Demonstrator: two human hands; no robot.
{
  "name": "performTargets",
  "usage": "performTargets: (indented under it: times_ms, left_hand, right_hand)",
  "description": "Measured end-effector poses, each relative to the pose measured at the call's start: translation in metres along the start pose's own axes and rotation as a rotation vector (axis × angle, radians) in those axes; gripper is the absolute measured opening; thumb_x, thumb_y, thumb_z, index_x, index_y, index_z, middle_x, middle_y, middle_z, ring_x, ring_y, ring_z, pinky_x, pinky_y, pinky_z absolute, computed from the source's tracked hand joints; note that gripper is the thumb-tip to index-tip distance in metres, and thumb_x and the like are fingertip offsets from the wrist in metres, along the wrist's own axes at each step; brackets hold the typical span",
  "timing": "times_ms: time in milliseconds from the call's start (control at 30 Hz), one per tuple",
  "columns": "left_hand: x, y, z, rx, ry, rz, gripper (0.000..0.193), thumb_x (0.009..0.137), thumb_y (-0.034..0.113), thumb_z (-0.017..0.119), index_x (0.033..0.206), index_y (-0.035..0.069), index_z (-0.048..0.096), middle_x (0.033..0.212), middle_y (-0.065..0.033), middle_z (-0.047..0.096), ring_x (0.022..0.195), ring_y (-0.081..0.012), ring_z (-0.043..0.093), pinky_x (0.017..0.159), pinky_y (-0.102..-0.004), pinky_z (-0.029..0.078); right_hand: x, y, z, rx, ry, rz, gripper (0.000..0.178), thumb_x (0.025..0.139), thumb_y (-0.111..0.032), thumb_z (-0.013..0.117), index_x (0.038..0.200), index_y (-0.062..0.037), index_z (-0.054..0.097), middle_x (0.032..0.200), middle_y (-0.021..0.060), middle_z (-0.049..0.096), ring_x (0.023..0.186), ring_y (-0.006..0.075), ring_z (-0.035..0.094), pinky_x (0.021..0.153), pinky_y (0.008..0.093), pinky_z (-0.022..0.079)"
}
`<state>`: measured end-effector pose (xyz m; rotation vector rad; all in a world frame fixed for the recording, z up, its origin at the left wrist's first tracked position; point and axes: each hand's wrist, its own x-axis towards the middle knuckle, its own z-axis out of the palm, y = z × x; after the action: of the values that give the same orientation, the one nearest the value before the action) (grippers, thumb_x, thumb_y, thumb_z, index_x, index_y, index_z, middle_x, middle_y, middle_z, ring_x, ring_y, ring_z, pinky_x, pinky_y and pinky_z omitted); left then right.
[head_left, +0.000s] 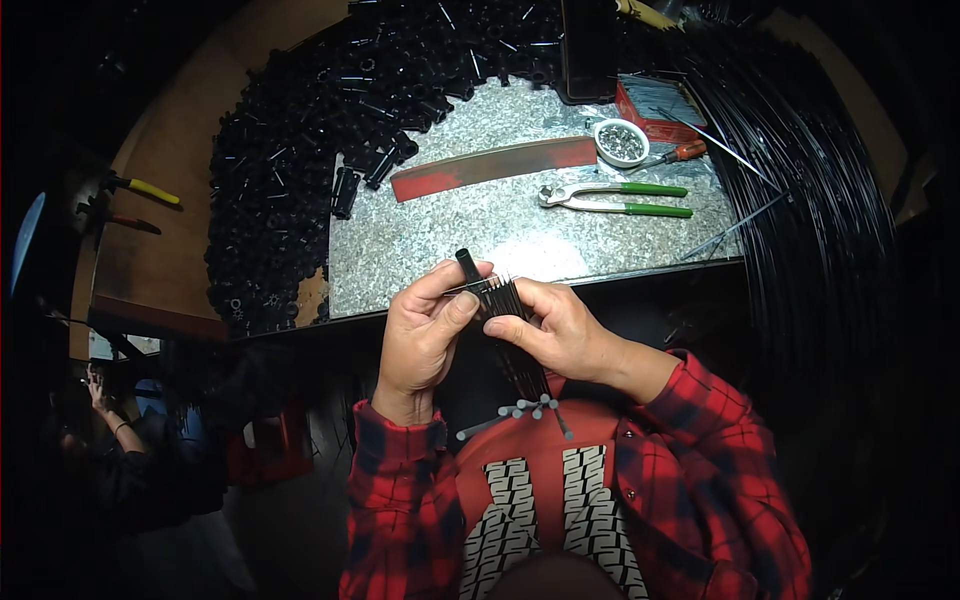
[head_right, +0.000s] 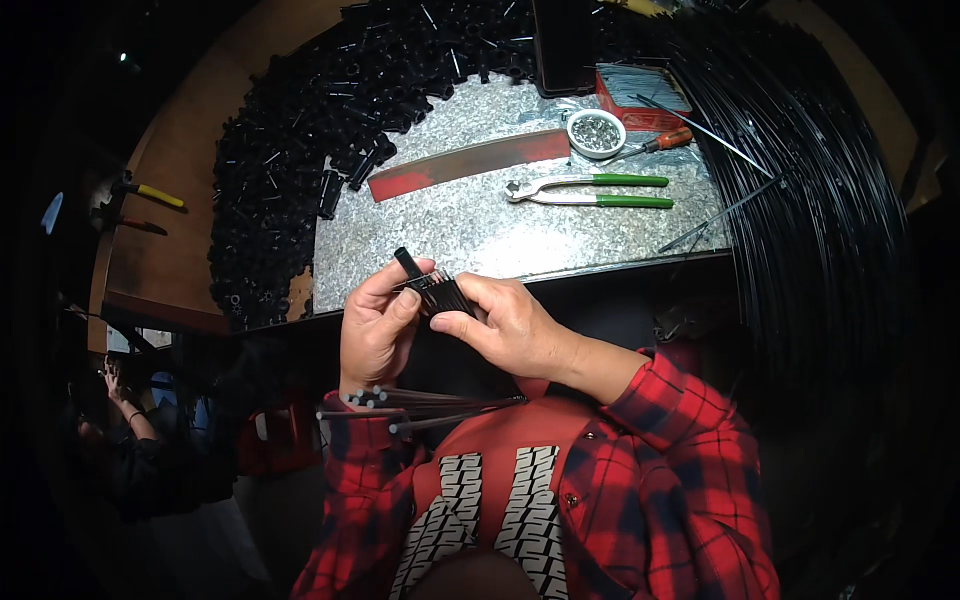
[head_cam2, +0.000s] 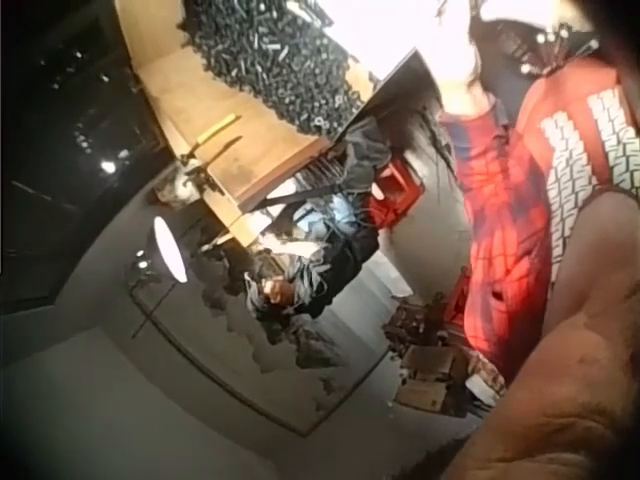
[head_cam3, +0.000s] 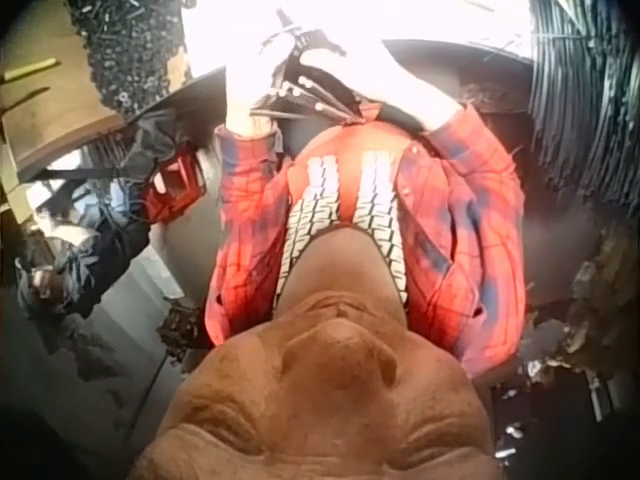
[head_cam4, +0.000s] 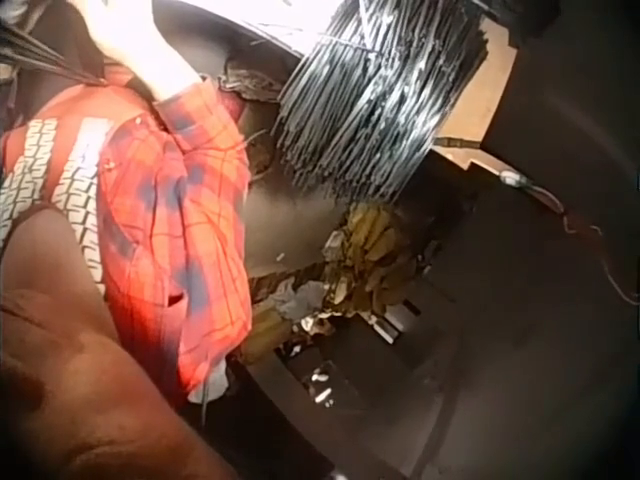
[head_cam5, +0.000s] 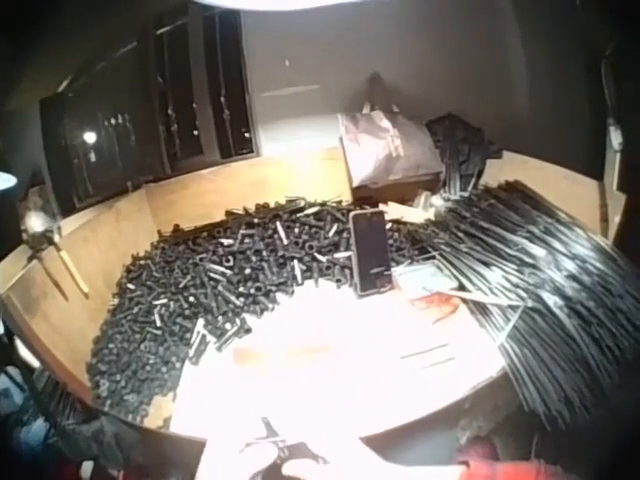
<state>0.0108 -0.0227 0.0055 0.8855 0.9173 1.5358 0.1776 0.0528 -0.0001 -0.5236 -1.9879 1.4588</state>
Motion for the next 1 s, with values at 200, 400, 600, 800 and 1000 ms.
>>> performTargets:
  times_ms: [200,400,600,800,1000]
  left_hand:
    - [-0.002,-0.003,0.013,0.01,0.037,0.049,0.033,0.089,0.005,0.063,0.12,-0.008,0.056,0.114,-0.0139,0.061,0.099,-0.0162,0.062,0.089,-0.027,0.049]
    - [-0.003,-0.01,0.006,-0.04,0.087,0.073,0.034,0.089,0.004,0.064,0.12,-0.007,0.056,0.109,-0.0135,0.064,0.098,-0.015,0.062,0.088,-0.0266,0.049]
    - [-0.004,-0.015,0.001,-0.204,0.008,0.048,0.034,0.088,0.005,0.065,0.119,-0.005,0.057,0.109,-0.011,0.065,0.095,-0.016,0.063,0.089,-0.0288,0.048]
    - [-0.003,-0.026,0.006,-0.411,0.058,0.023,0.031,0.088,0.007,0.065,0.117,-0.001,0.059,0.113,-0.0124,0.063,0.102,-0.0184,0.061,0.093,-0.0315,0.046]
    - [-0.006,-0.027,0.008,-0.259,0.162,0.035,0.034,0.093,0.017,0.061,0.117,-0.005,0.055,0.115,-0.015,0.061,0.107,-0.0208,0.058,0.098,-0.0352,0.043]
  right_hand:
    - [-0.001,0.007,-0.001,0.064,-0.009,0.084,0.025,0.086,-0.022,0.069,0.079,-0.002,0.055,0.057,0.0011,0.046,0.053,0.007,0.042,0.049,0.0268,0.036]
    - [0.001,0.02,-0.009,0.145,-0.195,0.253,0.024,0.088,-0.016,0.068,0.106,-0.0016,0.061,0.079,-0.0036,0.057,0.071,0.003,0.051,0.062,0.0209,0.043]
    - [0.004,0.018,-0.001,0.356,-0.156,0.238,0.023,0.087,-0.022,0.069,0.077,-0.0047,0.058,0.066,-0.0059,0.05,0.062,0.0023,0.042,0.055,0.0219,0.036]
    - [0.004,0.024,-0.003,0.248,-0.202,0.282,0.018,0.09,-0.017,0.067,0.101,-0.0028,0.063,0.082,-0.005,0.058,0.074,0.0017,0.05,0.066,0.0199,0.044]
    - [0.006,0.029,-0.002,0.253,-0.196,0.301,0.018,0.09,-0.018,0.067,0.099,-0.0029,0.064,0.079,-0.0063,0.056,0.071,0.001,0.046,0.062,0.0198,0.041]
